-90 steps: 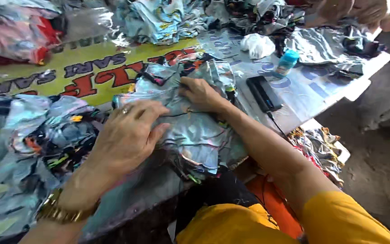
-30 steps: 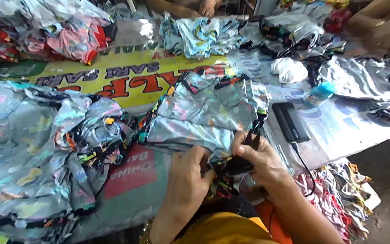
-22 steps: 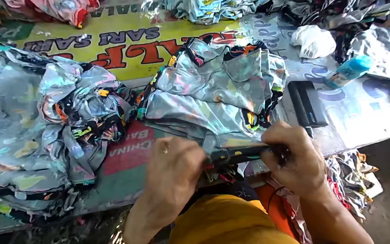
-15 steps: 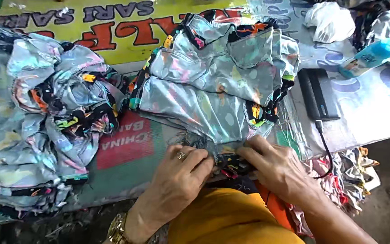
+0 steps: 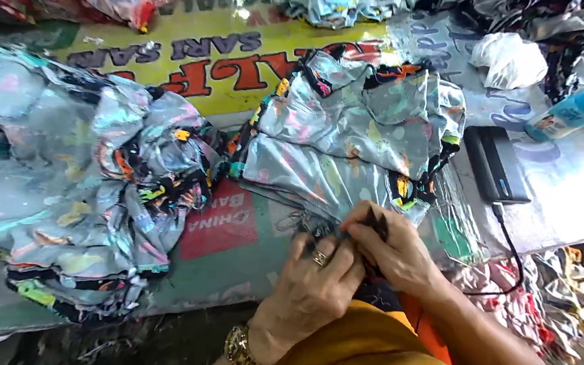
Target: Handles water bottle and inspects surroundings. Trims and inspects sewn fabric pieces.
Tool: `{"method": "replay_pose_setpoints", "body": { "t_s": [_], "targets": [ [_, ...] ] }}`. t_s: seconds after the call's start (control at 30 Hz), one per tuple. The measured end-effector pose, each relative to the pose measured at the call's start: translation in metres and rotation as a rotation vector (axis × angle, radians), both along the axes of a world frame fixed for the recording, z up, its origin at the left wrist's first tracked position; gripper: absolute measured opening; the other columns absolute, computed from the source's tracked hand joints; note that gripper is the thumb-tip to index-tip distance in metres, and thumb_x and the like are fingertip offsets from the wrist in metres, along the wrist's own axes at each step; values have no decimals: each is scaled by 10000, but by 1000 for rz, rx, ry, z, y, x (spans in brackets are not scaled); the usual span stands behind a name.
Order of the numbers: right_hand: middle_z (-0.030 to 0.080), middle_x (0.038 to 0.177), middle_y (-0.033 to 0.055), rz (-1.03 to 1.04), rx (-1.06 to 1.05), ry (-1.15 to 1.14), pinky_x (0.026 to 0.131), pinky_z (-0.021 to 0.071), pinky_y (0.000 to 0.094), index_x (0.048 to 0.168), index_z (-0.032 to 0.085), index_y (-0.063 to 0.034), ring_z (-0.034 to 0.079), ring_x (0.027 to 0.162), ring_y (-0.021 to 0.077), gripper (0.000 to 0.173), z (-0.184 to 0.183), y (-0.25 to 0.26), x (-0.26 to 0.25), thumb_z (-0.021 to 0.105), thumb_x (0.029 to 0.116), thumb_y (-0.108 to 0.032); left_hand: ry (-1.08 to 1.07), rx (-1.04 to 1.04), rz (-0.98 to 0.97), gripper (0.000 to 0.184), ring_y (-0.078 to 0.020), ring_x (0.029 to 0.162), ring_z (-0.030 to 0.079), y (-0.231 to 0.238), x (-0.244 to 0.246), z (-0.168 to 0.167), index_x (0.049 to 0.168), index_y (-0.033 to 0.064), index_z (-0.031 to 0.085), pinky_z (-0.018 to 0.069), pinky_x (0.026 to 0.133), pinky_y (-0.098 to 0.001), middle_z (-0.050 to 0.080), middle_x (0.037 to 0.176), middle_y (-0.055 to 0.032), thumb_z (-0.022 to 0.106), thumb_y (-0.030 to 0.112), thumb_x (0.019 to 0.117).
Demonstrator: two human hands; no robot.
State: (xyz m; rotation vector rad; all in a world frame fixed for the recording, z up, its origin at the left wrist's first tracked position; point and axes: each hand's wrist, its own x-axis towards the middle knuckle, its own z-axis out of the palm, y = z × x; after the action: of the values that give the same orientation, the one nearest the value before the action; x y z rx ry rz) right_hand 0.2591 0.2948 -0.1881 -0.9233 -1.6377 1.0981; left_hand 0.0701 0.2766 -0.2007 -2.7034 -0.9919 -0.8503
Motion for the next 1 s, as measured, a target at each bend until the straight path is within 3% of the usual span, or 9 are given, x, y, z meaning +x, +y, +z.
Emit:
{"method": "replay_pose_setpoints", "body": {
  "t_s": [0.17, 0.37, 0.47, 0.57, 0.7, 0.8, 0.87, 0.93, 1.0],
  "targets": [
    [664, 907, 10, 58, 85, -139, 738, 528, 153, 1016, 689, -47, 627, 824, 5, 185, -3, 1, 10, 554, 1045, -170, -45, 55, -36, 176, -194, 978, 666, 3, -6, -1, 1012, 179, 709, 447, 904, -424, 736, 1017, -10, 536, 147, 1021],
    [651, 941, 27, 142, 154, -238, 770, 526, 145, 1027, 691, -63, 626, 867, 21, 169, -8, -3, 23, 581, 1038, -191, -152, 47, 25, 167, -148, 1014, 674, -4, -7, -12, 1014, 187, 688, 421, 1013, -403, 746, 1039, 3, 523, 162, 1025],
    [625, 946, 41, 197, 165, -248, 713, 504, 127, 1067, 676, -55, 592, 816, 19, 133, -10, -5, 28, 627, 985, -148, -278, -59, 52, 176, -101, 1038, 692, -8, -5, -16, 994, 190, 676, 443, 1039, -386, 758, 1046, 26, 508, 196, 1047],
    [628, 941, 37, 133, 196, -295, 690, 496, 120, 1071, 678, -72, 585, 798, 15, 168, -11, -9, 21, 697, 964, -201, -374, -139, 94, 180, -94, 1021, 664, -11, -1, -17, 985, 190, 669, 447, 1009, -356, 722, 1013, 24, 519, 261, 1056],
    [678, 927, 62, 48, 275, -343, 743, 539, 176, 1017, 710, -61, 651, 851, 62, 138, -14, -15, 15, 620, 1016, -165, -518, -257, 128, 185, -117, 1031, 601, -17, 7, -15, 955, 162, 657, 446, 973, -303, 639, 1020, -13, 564, 294, 1046],
    [707, 895, 60, 3, 259, -308, 766, 533, 158, 991, 710, -22, 660, 838, 39, 158, -15, -18, 15, 583, 1024, -109, -580, -428, 84, 205, -101, 1096, 618, -15, 8, -12, 1005, 132, 645, 468, 990, -296, 683, 1106, -19, 602, 330, 1039],
    [699, 852, 27, -27, 176, -259, 706, 519, 117, 980, 690, -17, 628, 752, -14, 155, -14, -19, 17, 587, 1032, -121, -567, -509, 74, 231, -77, 1077, 637, -11, 7, -10, 1059, 124, 619, 449, 985, -324, 716, 1099, -3, 630, 352, 1023],
    [643, 763, -7, -34, 74, -189, 566, 481, 97, 970, 657, -25, 559, 607, -44, 163, -12, -19, 18, 580, 1044, -148, -559, -547, 91, 236, -51, 1031, 634, -9, 7, -8, 1070, 125, 617, 442, 973, -317, 715, 1049, 21, 645, 352, 1013],
    [636, 759, -21, 0, 11, -112, 521, 472, 98, 980, 650, -33, 544, 576, -50, 152, -9, -17, 20, 576, 1049, -147, -562, -575, 104, 241, -35, 998, 618, -7, 7, -6, 1072, 126, 643, 431, 960, -305, 706, 1007, 39, 661, 355, 1002]
  ]
}}
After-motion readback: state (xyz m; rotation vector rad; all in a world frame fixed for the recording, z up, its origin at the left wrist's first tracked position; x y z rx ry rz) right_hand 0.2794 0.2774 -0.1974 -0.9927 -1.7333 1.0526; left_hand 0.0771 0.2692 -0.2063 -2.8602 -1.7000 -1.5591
